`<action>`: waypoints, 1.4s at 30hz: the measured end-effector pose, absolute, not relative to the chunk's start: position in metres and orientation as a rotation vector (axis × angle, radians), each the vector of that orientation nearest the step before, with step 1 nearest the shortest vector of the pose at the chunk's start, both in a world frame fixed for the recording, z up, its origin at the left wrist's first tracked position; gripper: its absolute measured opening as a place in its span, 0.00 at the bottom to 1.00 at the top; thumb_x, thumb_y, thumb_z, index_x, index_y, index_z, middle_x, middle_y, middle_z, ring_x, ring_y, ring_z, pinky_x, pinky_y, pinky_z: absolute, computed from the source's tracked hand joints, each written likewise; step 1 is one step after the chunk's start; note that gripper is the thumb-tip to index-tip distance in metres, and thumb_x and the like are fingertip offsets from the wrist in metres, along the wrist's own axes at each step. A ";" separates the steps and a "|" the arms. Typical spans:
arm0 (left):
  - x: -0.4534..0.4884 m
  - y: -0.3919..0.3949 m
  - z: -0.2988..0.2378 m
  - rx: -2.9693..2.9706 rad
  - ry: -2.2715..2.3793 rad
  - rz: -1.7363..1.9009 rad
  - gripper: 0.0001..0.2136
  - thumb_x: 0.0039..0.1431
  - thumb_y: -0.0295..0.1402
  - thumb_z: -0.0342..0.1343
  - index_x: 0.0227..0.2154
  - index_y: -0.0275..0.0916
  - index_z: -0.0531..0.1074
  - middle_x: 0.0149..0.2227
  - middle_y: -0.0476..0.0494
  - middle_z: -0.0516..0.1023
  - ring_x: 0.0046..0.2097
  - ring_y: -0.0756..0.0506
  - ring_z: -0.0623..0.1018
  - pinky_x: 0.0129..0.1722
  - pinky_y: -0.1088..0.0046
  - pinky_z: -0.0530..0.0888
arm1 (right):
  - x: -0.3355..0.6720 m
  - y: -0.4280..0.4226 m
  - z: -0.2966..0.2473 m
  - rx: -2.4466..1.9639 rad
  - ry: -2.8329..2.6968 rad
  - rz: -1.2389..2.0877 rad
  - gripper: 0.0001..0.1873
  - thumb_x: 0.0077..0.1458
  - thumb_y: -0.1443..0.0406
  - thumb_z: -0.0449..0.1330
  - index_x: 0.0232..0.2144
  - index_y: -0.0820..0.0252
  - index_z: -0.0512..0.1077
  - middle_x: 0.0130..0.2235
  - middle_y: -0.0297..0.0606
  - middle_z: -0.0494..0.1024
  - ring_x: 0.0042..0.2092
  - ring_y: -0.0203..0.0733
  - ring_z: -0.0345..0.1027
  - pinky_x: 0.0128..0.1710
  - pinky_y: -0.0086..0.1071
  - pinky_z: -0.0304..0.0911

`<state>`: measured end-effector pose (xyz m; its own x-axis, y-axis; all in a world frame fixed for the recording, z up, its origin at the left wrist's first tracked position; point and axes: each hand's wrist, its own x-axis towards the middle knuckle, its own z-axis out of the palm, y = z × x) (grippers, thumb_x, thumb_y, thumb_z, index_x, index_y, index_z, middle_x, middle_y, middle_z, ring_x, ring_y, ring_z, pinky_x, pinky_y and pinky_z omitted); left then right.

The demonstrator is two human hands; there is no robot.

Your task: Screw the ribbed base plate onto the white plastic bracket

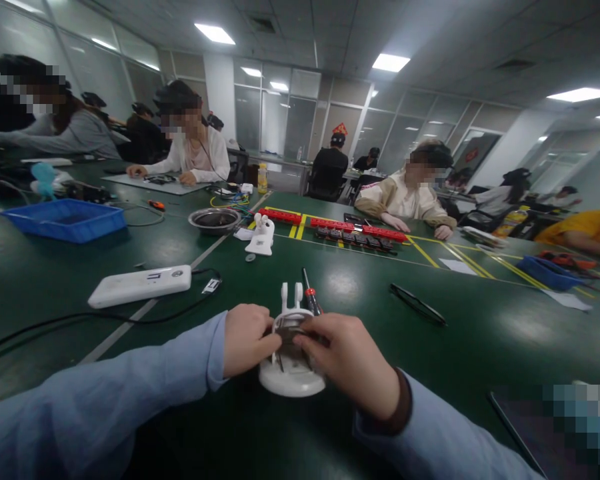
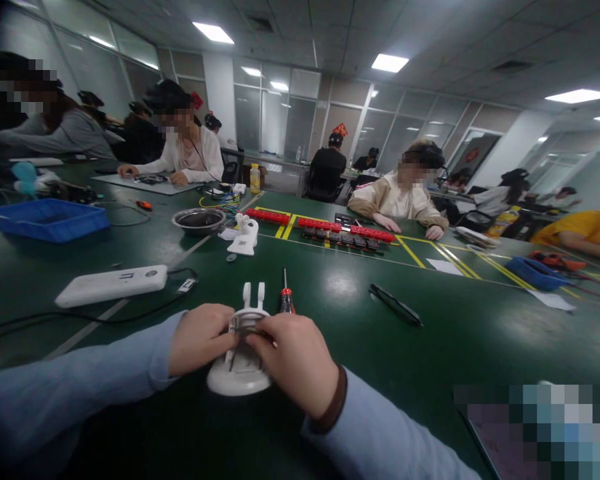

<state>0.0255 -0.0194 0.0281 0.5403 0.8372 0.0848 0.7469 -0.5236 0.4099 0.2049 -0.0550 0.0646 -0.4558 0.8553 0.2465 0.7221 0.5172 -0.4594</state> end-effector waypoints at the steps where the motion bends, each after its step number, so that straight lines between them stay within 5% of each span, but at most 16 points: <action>1: 0.025 -0.020 0.030 2.394 1.335 0.368 0.13 0.50 0.36 0.44 0.23 0.36 0.71 0.25 0.44 0.71 0.29 0.46 0.70 0.29 0.71 0.62 | 0.203 -0.051 0.061 -1.271 -2.296 0.376 0.03 0.48 0.69 0.59 0.25 0.61 0.73 0.25 0.35 0.73 0.27 0.34 0.64 0.27 0.26 0.56; 10: 0.038 -0.012 0.046 2.483 1.521 -0.032 0.23 0.48 0.51 0.42 0.21 0.37 0.72 0.23 0.41 0.74 0.27 0.43 0.73 0.23 0.71 0.61 | 0.204 -0.048 0.066 -1.330 -2.360 0.329 0.05 0.48 0.71 0.58 0.27 0.61 0.74 0.27 0.35 0.75 0.28 0.34 0.66 0.28 0.25 0.57; 16: 0.036 -0.016 0.045 2.661 1.438 0.031 0.23 0.47 0.51 0.43 0.21 0.37 0.73 0.21 0.43 0.73 0.25 0.46 0.72 0.21 0.74 0.60 | 0.204 -0.050 0.066 -1.471 -2.471 0.361 0.06 0.50 0.67 0.57 0.28 0.55 0.75 0.26 0.33 0.76 0.28 0.35 0.67 0.26 0.25 0.55; 24: 0.037 -0.019 0.053 2.707 1.495 0.003 0.14 0.48 0.36 0.45 0.20 0.36 0.72 0.24 0.39 0.75 0.28 0.43 0.74 0.26 0.71 0.65 | 0.200 -0.047 0.040 -1.245 -2.412 -0.170 0.06 0.51 0.64 0.58 0.24 0.57 0.72 0.24 0.32 0.74 0.26 0.35 0.65 0.24 0.28 0.50; 30: 0.039 -0.019 0.055 2.669 1.519 -0.020 0.13 0.47 0.34 0.43 0.20 0.36 0.72 0.25 0.39 0.76 0.29 0.43 0.74 0.27 0.70 0.65 | 0.197 -0.055 0.039 -1.094 -2.274 -0.508 0.08 0.50 0.67 0.56 0.21 0.60 0.66 0.23 0.33 0.67 0.24 0.37 0.60 0.21 0.30 0.47; 33: 0.037 -0.017 0.055 2.698 1.446 -0.019 0.14 0.47 0.35 0.42 0.19 0.36 0.71 0.24 0.40 0.76 0.28 0.43 0.74 0.25 0.71 0.63 | 0.194 -0.056 0.040 -1.175 -2.178 -0.393 0.02 0.47 0.69 0.57 0.25 0.61 0.65 0.28 0.36 0.69 0.29 0.38 0.62 0.24 0.28 0.52; 37: 0.035 -0.013 0.055 2.635 1.468 -0.076 0.16 0.48 0.37 0.42 0.19 0.35 0.71 0.22 0.40 0.74 0.25 0.45 0.72 0.22 0.73 0.60 | 0.196 -0.049 0.041 -1.353 -2.171 -0.057 0.17 0.45 0.72 0.58 0.40 0.60 0.63 0.36 0.36 0.72 0.34 0.38 0.66 0.28 0.27 0.56; 42: 0.033 -0.008 0.048 2.607 1.500 0.021 0.17 0.49 0.37 0.41 0.19 0.35 0.72 0.21 0.40 0.73 0.25 0.46 0.71 0.23 0.73 0.60 | 0.199 -0.039 0.051 -1.459 -2.295 0.098 0.06 0.47 0.69 0.57 0.32 0.60 0.67 0.30 0.36 0.73 0.30 0.39 0.66 0.26 0.28 0.54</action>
<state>0.0334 -0.0083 0.0476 0.5050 0.8614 -0.0547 0.8596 -0.4962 0.1224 0.1994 -0.0392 0.0509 -0.3627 0.8798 0.3073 0.8505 0.4473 -0.2767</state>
